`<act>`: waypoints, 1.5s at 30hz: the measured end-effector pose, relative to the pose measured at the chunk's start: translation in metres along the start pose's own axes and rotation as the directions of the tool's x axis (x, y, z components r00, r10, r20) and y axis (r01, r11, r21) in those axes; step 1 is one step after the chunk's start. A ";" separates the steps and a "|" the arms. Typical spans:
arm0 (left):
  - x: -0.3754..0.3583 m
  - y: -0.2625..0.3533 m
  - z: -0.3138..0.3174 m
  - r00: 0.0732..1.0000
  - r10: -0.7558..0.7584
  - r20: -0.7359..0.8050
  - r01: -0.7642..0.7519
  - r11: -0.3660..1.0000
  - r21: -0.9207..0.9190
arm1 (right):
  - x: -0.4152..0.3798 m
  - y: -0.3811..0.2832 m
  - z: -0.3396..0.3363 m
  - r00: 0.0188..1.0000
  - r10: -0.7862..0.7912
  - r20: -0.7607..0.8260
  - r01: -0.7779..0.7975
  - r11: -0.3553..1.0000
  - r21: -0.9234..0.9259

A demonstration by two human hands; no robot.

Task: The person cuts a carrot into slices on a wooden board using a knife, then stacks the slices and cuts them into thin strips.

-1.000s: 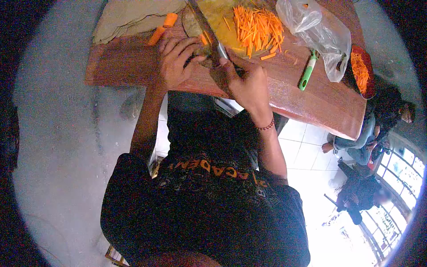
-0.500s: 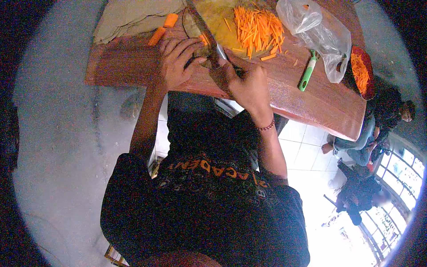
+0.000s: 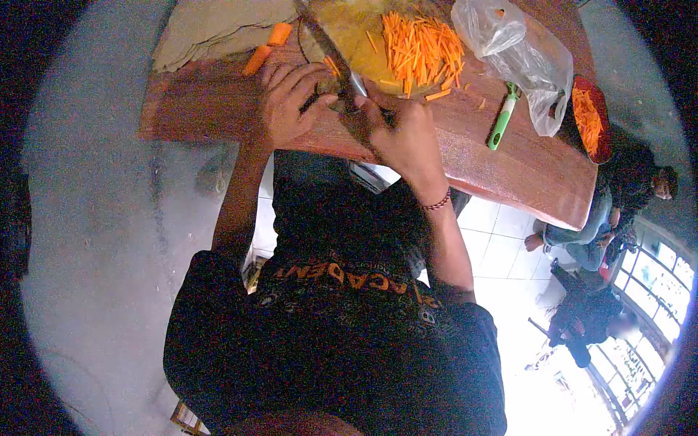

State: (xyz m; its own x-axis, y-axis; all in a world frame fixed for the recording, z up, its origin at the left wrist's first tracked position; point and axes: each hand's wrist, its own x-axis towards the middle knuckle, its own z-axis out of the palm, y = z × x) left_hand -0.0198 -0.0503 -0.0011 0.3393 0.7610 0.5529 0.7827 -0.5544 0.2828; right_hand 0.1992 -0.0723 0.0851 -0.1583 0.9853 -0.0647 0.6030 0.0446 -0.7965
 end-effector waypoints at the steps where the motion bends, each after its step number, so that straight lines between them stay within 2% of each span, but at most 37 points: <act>1: 0.000 -0.002 0.001 1.000 -0.005 -0.007 0.005 1.000 0.000 | 0.002 0.001 0.001 1.000 0.000 -0.001 0.000 1.000 0.000; 3: -0.001 -0.003 0.001 1.000 -0.013 -0.011 0.013 1.000 -0.001 | 0.005 0.004 0.004 0.998 -0.058 0.033 0.059 0.998 -0.035; 4: 0.000 -0.003 -0.001 1.000 -0.023 -0.021 0.021 0.997 -0.068 | 0.002 0.006 0.007 0.998 -0.058 0.036 0.059 0.998 -0.034; 6: 0.000 -0.003 -0.002 0.999 -0.033 -0.031 0.028 0.991 -0.130 | -0.002 0.009 0.015 0.977 -0.202 -0.064 0.185 0.960 -0.208; 7: -0.001 -0.002 0.000 0.998 -0.024 -0.061 0.017 0.993 -0.119 | -0.001 0.008 0.014 0.977 -0.206 -0.064 0.189 0.960 -0.208; 9: -0.003 0.001 0.000 0.996 -0.022 -0.086 0.013 0.994 -0.110 | -0.002 0.008 0.012 0.999 -0.019 -0.027 0.020 0.999 0.040; 13: -0.001 0.000 0.000 0.995 -0.006 -0.096 -0.005 0.994 -0.109 | -0.002 0.016 0.010 0.993 -0.101 -0.062 0.095 0.991 -0.096; 15: -0.003 -0.001 0.001 0.995 0.006 -0.101 -0.017 0.994 -0.111 | 0.000 0.018 0.007 0.993 -0.055 -0.108 0.054 0.998 -0.011; 20: 0.001 0.000 0.002 0.984 -0.003 -0.178 -0.008 0.998 -0.060 | -0.001 0.020 -0.002 0.997 0.004 -0.079 -0.006 1.000 -0.022; 21: 0.001 -0.001 0.003 0.984 -0.004 -0.178 -0.007 0.998 -0.061 | -0.001 0.019 -0.003 0.997 0.041 -0.069 -0.043 0.999 -0.023; 24: 0.000 -0.002 0.004 0.987 -0.009 -0.163 0.002 0.999 -0.046 | -0.001 0.023 -0.001 0.996 0.030 -0.086 -0.024 0.997 0.067; 28: 0.002 0.003 -0.001 0.991 -0.018 -0.134 0.008 0.997 -0.075 | -0.002 0.022 -0.002 0.996 0.017 -0.083 -0.010 0.997 0.079; 31: 0.001 0.001 0.001 0.989 -0.020 -0.144 0.008 0.997 -0.080 | -0.005 0.014 -0.002 0.994 0.089 -0.058 -0.084 0.994 0.073; 34: 0.001 -0.001 0.001 0.987 0.006 -0.161 -0.017 0.998 -0.066 | -0.008 0.014 0.002 0.996 0.061 -0.062 -0.055 0.995 0.088; 36: 0.000 -0.001 0.000 0.989 0.015 -0.147 -0.023 0.998 -0.054 | -0.010 0.013 0.008 0.996 -0.019 -0.089 0.023 0.999 0.043; 40: -0.004 -0.001 0.004 0.983 0.009 -0.184 -0.020 0.998 -0.061 | -0.014 0.014 0.019 0.996 0.037 -0.075 -0.027 0.992 0.120; 42: -0.004 -0.002 0.005 0.981 0.003 -0.195 -0.017 0.997 -0.070 | -0.016 0.007 0.019 0.997 0.003 -0.081 0.000 0.999 0.033; 45: -0.004 -0.003 0.003 0.983 0.019 -0.180 -0.029 0.998 -0.051 | -0.017 0.006 0.023 0.993 -0.032 -0.113 0.036 0.999 0.034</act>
State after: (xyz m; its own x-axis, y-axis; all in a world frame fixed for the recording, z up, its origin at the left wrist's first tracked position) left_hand -0.0214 -0.0505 -0.0067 0.2544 0.6771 0.6905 0.7450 -0.5924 0.3065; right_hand 0.1878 -0.0925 0.0674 -0.0882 0.9957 0.0289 0.5703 0.0743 -0.8181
